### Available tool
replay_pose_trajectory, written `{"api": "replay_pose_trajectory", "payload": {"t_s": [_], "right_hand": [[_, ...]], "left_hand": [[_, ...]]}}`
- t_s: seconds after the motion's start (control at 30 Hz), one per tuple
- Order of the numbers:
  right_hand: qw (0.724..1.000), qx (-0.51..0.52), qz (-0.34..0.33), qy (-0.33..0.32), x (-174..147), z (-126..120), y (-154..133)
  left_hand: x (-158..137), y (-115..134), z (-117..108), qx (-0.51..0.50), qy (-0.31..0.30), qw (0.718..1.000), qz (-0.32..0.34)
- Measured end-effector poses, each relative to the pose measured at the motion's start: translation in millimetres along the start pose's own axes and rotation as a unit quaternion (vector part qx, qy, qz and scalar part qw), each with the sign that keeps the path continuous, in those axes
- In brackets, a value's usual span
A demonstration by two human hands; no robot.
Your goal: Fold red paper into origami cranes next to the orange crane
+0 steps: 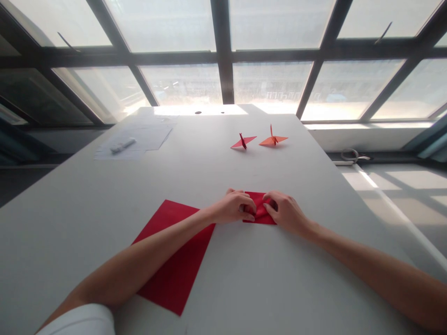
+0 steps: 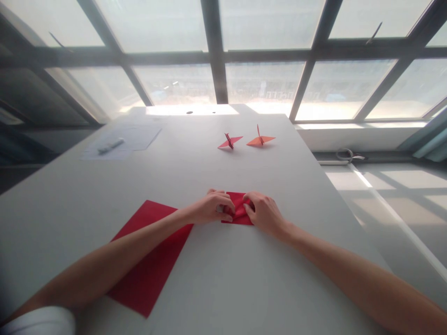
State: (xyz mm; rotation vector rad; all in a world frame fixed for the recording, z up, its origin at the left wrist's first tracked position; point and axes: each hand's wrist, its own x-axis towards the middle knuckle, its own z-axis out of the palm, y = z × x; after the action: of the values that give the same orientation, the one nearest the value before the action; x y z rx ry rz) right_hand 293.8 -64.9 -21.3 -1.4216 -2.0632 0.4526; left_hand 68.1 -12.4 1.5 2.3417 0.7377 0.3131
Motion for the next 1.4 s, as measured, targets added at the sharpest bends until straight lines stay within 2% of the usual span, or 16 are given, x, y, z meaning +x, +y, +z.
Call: {"api": "replay_pose_trajectory", "payload": {"t_s": [0.27, 0.57, 1.4], "right_hand": [[1.0, 0.005, 0.004, 0.002, 0, 2, 2], [1.0, 0.003, -0.011, 0.001, 0, 3, 4], [1.0, 0.005, -0.02, 0.005, -1, 3, 6]], "left_hand": [[0, 1, 0, 0.0, -0.004, 1.0, -0.002], [-1, -8, 2, 0.043, -0.012, 0.998, 0.042], [0, -10, 2, 0.026, -0.016, 0.999, 0.034]]}}
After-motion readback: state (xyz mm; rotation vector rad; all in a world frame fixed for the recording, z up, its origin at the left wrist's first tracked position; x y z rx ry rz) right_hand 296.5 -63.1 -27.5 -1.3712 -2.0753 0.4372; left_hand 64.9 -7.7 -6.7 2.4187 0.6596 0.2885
